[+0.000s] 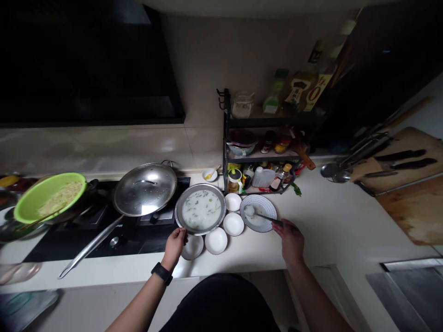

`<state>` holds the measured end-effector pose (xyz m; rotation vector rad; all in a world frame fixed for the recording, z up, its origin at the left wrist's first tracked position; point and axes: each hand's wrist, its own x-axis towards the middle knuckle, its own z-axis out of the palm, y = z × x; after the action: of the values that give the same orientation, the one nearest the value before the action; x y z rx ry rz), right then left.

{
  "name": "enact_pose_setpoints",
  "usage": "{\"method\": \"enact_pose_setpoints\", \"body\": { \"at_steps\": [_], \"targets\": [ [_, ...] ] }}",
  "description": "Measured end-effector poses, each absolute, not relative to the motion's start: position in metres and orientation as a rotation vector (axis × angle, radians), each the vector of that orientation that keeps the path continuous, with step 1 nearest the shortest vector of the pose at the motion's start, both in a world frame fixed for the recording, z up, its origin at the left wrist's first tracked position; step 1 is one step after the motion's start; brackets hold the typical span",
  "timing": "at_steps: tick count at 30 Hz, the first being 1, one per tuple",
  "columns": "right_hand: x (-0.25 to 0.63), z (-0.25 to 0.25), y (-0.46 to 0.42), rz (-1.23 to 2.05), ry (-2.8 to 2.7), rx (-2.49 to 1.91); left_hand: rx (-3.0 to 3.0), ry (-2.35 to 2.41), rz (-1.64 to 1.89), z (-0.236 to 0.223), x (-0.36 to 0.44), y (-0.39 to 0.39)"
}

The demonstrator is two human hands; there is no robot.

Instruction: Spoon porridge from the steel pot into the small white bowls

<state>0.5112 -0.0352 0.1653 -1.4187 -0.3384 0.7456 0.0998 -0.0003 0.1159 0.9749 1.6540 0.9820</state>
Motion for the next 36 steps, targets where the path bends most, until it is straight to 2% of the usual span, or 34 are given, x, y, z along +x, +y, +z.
{"method": "enact_pose_setpoints", "body": {
  "at_steps": [8, 17, 19, 23, 26, 29, 36],
  "targets": [
    [0.479, 0.19, -0.018, 0.839, -0.459, -1.406, 0.983, 1.649, 1.0, 0.109, 0.096, -0.01],
    [0.396, 0.174, 0.026, 1.063, -0.759, -1.449, 0.94, 1.675, 1.016, 0.108, 0.083, -0.024],
    [0.38, 0.173, 0.025, 0.982, -1.061, -1.456, 0.929, 1.685, 1.017, 0.109, 0.081, -0.026],
    [0.366, 0.177, 0.008, 0.612, -1.957, -1.261, 0.901, 1.674, 1.028, 0.106, 0.077, -0.027],
    [0.368, 0.181, -0.006, 0.423, -2.289, -1.158, 0.912, 1.67, 1.029, 0.102, 0.076, -0.027],
    [0.383, 0.185, -0.013, 0.347, -2.194, -1.252, 0.95, 1.672, 1.014, 0.099, 0.08, -0.022],
    [0.455, 0.189, -0.018, 0.329, -1.526, -1.611, 1.063, 1.694, 1.018, 0.097, 0.089, -0.001]
  ]
}}
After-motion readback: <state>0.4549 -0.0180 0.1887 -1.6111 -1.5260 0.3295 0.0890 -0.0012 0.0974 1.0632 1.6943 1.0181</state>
